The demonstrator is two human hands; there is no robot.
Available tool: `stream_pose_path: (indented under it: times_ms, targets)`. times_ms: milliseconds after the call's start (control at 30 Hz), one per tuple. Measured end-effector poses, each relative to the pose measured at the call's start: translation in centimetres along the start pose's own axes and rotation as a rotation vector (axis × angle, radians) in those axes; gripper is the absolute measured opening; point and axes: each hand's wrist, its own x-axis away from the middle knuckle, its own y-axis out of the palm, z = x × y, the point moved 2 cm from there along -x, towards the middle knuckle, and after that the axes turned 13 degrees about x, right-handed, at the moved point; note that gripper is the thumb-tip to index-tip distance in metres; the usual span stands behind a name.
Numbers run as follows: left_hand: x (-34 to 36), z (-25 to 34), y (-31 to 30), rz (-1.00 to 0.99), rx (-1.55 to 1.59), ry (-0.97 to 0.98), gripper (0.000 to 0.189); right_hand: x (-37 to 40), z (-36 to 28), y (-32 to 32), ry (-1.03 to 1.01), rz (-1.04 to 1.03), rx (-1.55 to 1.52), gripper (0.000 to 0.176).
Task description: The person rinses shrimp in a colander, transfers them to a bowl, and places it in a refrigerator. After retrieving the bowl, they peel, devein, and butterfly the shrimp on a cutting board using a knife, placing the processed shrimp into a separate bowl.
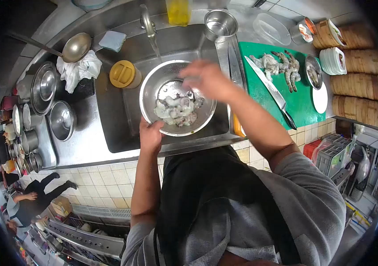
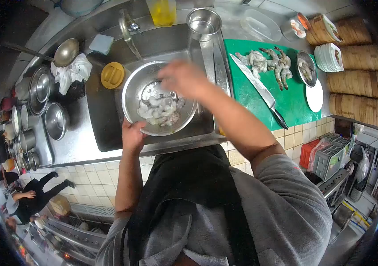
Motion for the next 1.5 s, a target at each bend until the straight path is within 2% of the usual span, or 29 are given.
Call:
stream_pose_path:
  times_ms: [67, 100, 133, 167, 233, 267, 333, 367, 433, 467, 500, 567, 633, 667, 700, 767, 800, 867, 900, 967, 1033, 1100, 1167, 1233, 1300, 1367, 1400, 1433, 1500]
  targets:
    - [-0.7, -1.3, -1.8, -0.030, 0.076, 0.075, 0.056, -1.7, 3.5, -3.7, 0.160, 0.244, 0.313, 0.035]
    - [-0.7, -1.5, -2.2, -0.063, 0.149, 0.146, 0.058, -2.3, 6.0, -3.5, 0.325, 0.265, 0.463, 0.034]
    - [0.8, 0.0, -1.4, 0.008, 0.147, -0.005, 0.061, -2.8, 8.3, -3.2, 0.490, 0.285, 0.614, 0.033]
    - [1.1, -0.3, -1.9, 0.007, 0.145, -0.003, 0.061, -3.3, 10.3, -3.4, 0.491, 0.287, 0.613, 0.033]
    - [1.1, -0.5, -3.5, 0.009, 0.166, 0.035, 0.061, -4.2, 12.4, -3.8, 0.488, -0.046, 0.584, 0.031]
    - [1.6, -0.5, -4.3, 0.044, 0.143, 0.045, 0.062, -4.3, 12.2, -4.2, 0.486, -0.041, 0.584, 0.031]
    - [3.2, 0.7, -4.9, 0.077, 0.152, 0.023, 0.062, -3.9, 7.9, -7.2, 0.512, 0.160, 0.143, 0.031]
    - [3.8, 1.1, -5.2, 0.108, 0.158, -0.001, 0.062, -3.4, 6.7, -7.7, 0.519, 0.159, 0.148, 0.031]
    - [4.6, 1.6, -6.1, 0.129, 0.190, 0.047, 0.062, -2.3, 4.8, -8.3, 0.490, 0.378, -0.958, 0.036]
    - [5.0, 2.0, -6.5, 0.160, 0.170, 0.041, 0.063, -1.6, 4.5, -7.5, 0.385, 0.461, -1.227, 0.039]
    - [5.1, 2.3, -6.6, 0.156, 0.169, 0.042, 0.063, -1.5, 4.9, -6.0, 0.383, 0.465, -1.226, 0.039]
    - [5.7, 2.8, -7.0, 0.235, 0.131, 0.050, 0.064, -0.5, 6.0, -1.6, 0.887, 0.047, -1.224, 0.037]
    - [5.0, 2.9, -6.8, 0.218, 0.185, 0.126, 0.063, -0.4, 6.0, -1.0, 0.830, -0.002, -0.595, 0.036]
    - [5.3, 2.8, -7.0, 0.223, 0.189, 0.106, 0.063, -0.2, 6.6, -1.1, 0.800, 0.110, -0.584, 0.045]
    - [5.7, 2.7, -7.2, 0.227, 0.185, 0.080, 0.062, -0.5, 7.8, -1.6, 0.702, 0.167, -0.272, 0.037]
    - [5.3, 2.4, -7.4, 0.255, 0.153, 0.078, 0.062, -1.6, 7.9, -4.2, 0.510, 0.233, 0.068, 0.033]
    - [5.2, 2.2, -6.8, 0.216, 0.173, 0.078, 0.062, -2.1, 8.8, -4.4, 0.507, 0.233, 0.065, 0.033]
    - [4.8, 1.7, -5.9, 0.171, 0.167, 0.064, 0.060, -3.2, 10.7, -4.9, 0.434, 0.246, 0.352, 0.029]
    - [4.5, 1.5, -5.7, 0.179, 0.167, 0.064, 0.060, -3.7, 12.0, -4.9, 0.431, 0.241, 0.347, 0.029]
    - [3.8, 0.8, -5.1, 0.139, 0.158, 0.037, 0.058, -4.4, 14.4, -4.5, 0.384, 0.097, 0.510, 0.027]
    - [3.1, 0.1, -4.2, 0.135, 0.212, 0.079, 0.057, -4.7, 12.9, -5.6, 0.398, 0.027, 0.487, 0.030]
    - [2.3, 0.0, -2.9, 0.134, 0.244, 0.048, 0.057, -3.4, 7.7, -7.8, 0.400, 0.182, 0.430, 0.041]
    - [0.7, -1.1, -2.2, 0.043, 0.147, 0.163, 0.056, -1.6, 0.6, -6.1, 0.024, -0.220, 0.310, 0.063]
    - [0.5, -0.7, -0.6, 0.043, 0.096, 0.123, 0.056, 0.1, -3.6, -3.5, -0.097, -0.374, 0.218, 0.075]
    - [0.1, -0.1, 0.6, 0.035, 0.045, 0.084, 0.056, 1.5, -5.9, -0.5, -0.185, -0.398, 0.334, 0.071]
    - [-0.3, 0.4, 1.7, -0.061, -0.162, 0.132, 0.052, 1.7, -6.1, 1.8, -0.177, -0.424, 0.270, 0.064]
    - [0.0, 0.8, 2.8, -0.069, -0.009, 0.099, 0.052, 2.0, -6.0, 2.8, -0.172, -0.454, 0.205, 0.058]
    - [-0.4, 0.3, 2.7, -0.068, -0.007, 0.098, 0.052, 2.2, -5.6, 3.6, -0.173, -0.455, 0.206, 0.058]
    - [-1.6, -1.1, 2.2, -0.042, 0.120, 0.092, 0.051, 2.6, -4.8, 5.3, -0.169, -0.485, 0.184, 0.040]
